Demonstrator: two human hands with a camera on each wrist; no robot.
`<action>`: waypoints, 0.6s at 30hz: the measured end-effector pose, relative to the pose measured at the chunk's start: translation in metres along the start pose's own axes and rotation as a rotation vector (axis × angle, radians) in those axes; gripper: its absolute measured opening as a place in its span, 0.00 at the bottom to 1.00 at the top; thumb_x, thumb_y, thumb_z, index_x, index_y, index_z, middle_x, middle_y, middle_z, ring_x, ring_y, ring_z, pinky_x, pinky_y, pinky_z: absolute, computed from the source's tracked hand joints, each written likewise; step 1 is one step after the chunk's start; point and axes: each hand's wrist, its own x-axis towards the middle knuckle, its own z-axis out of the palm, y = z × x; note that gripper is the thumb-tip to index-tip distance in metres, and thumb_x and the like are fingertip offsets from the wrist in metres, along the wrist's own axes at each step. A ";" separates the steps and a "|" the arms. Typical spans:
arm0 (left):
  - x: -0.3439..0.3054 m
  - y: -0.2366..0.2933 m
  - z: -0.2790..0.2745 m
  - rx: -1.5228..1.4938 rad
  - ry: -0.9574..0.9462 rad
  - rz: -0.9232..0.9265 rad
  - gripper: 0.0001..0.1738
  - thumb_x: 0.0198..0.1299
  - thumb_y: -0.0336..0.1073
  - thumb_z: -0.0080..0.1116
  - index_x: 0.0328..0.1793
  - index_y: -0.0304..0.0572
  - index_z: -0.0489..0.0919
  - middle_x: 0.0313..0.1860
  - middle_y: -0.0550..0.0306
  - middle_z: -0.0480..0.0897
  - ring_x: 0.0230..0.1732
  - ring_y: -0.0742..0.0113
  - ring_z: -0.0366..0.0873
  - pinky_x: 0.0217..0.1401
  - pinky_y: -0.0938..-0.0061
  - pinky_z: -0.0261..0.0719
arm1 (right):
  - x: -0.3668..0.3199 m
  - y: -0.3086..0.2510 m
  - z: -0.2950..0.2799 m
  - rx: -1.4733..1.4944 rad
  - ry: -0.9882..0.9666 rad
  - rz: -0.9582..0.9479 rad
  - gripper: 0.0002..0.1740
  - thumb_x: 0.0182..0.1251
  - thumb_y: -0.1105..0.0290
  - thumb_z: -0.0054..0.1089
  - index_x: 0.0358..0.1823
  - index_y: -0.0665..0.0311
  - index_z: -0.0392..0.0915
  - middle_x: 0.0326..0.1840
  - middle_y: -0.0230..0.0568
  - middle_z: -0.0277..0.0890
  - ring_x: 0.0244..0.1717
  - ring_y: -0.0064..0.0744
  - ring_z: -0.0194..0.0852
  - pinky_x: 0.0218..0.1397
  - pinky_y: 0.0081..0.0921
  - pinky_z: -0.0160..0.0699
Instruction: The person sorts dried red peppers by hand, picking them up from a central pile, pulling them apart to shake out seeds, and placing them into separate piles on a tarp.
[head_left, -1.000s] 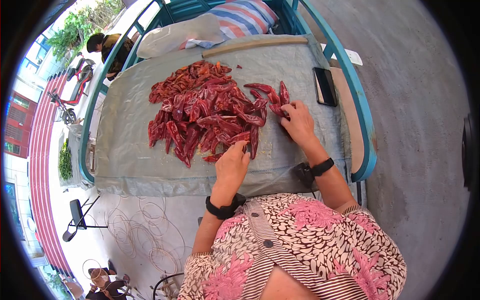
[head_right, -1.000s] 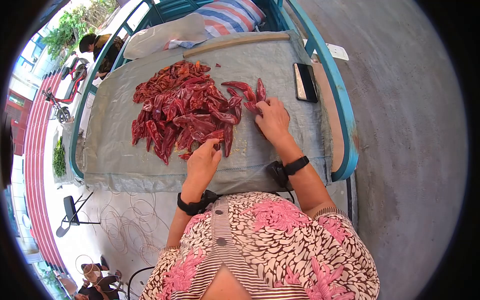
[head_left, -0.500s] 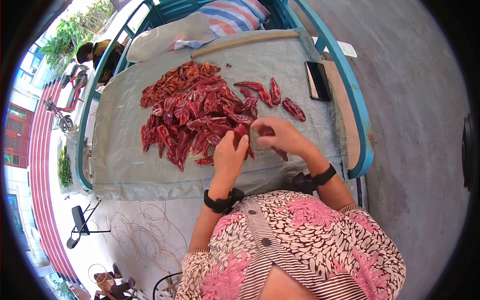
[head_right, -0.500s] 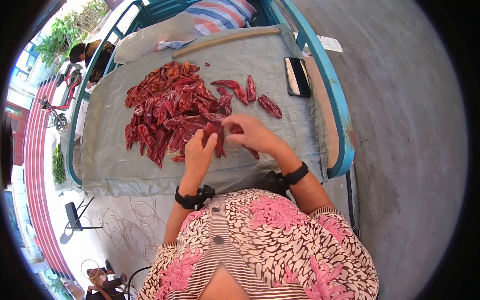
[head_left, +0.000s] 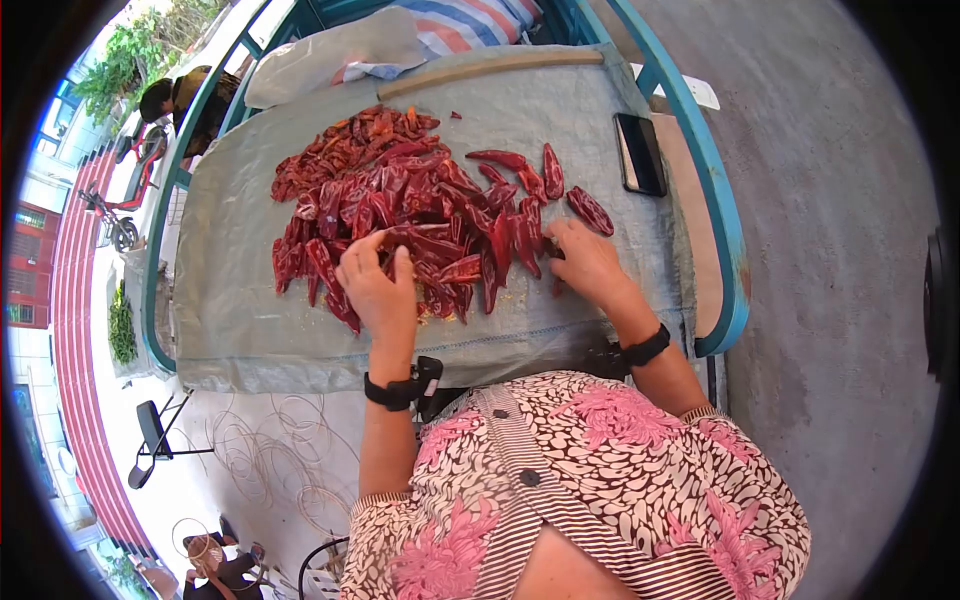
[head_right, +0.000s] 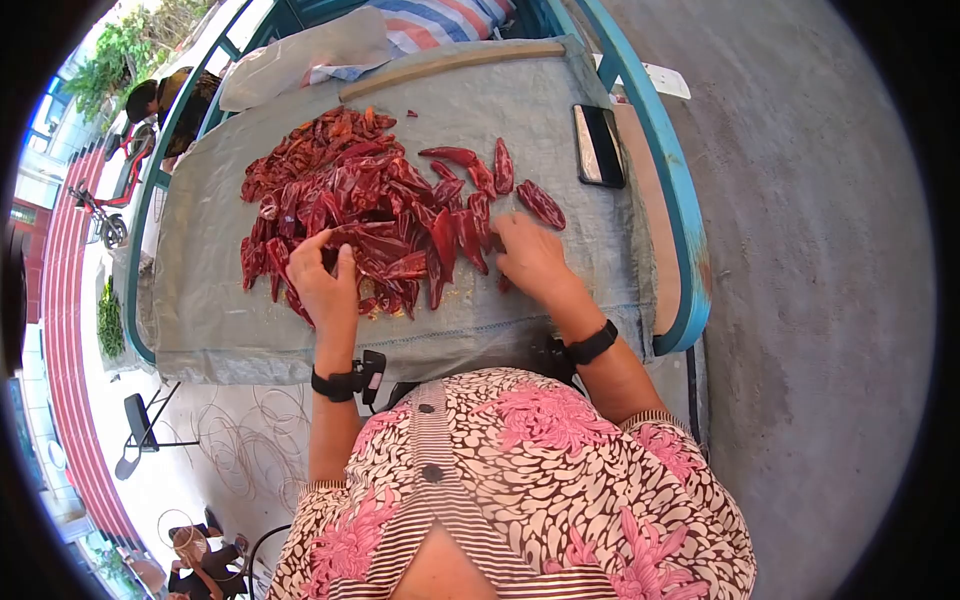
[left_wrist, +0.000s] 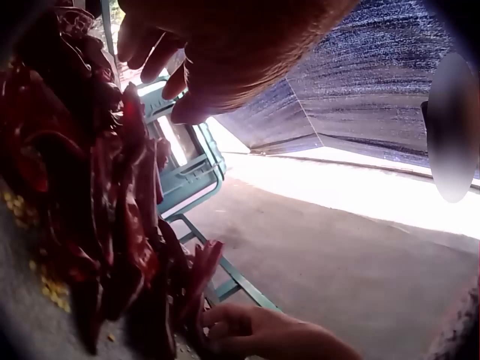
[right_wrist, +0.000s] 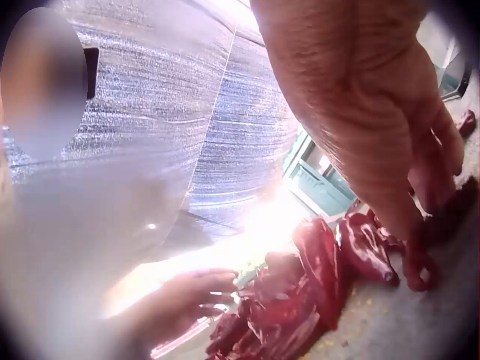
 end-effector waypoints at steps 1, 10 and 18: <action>0.002 -0.006 -0.002 0.053 0.019 -0.029 0.21 0.63 0.37 0.71 0.60 0.41 0.82 0.61 0.49 0.79 0.64 0.47 0.72 0.71 0.53 0.69 | 0.001 0.002 0.002 0.048 -0.001 0.012 0.21 0.60 0.71 0.66 0.56 0.60 0.78 0.49 0.46 0.81 0.50 0.49 0.83 0.53 0.42 0.81; -0.018 -0.064 0.036 0.432 -0.031 -0.109 0.37 0.76 0.63 0.50 0.81 0.51 0.69 0.83 0.47 0.63 0.84 0.45 0.53 0.82 0.43 0.49 | 0.018 -0.004 -0.029 0.270 0.194 0.029 0.23 0.61 0.69 0.67 0.60 0.59 0.79 0.54 0.48 0.80 0.54 0.52 0.79 0.59 0.43 0.79; -0.018 -0.071 0.040 0.383 -0.063 -0.089 0.34 0.77 0.61 0.48 0.79 0.51 0.71 0.81 0.50 0.67 0.82 0.51 0.59 0.82 0.43 0.49 | 0.031 0.046 -0.016 -0.132 0.186 0.217 0.32 0.58 0.66 0.71 0.66 0.61 0.76 0.57 0.50 0.79 0.60 0.52 0.76 0.63 0.45 0.76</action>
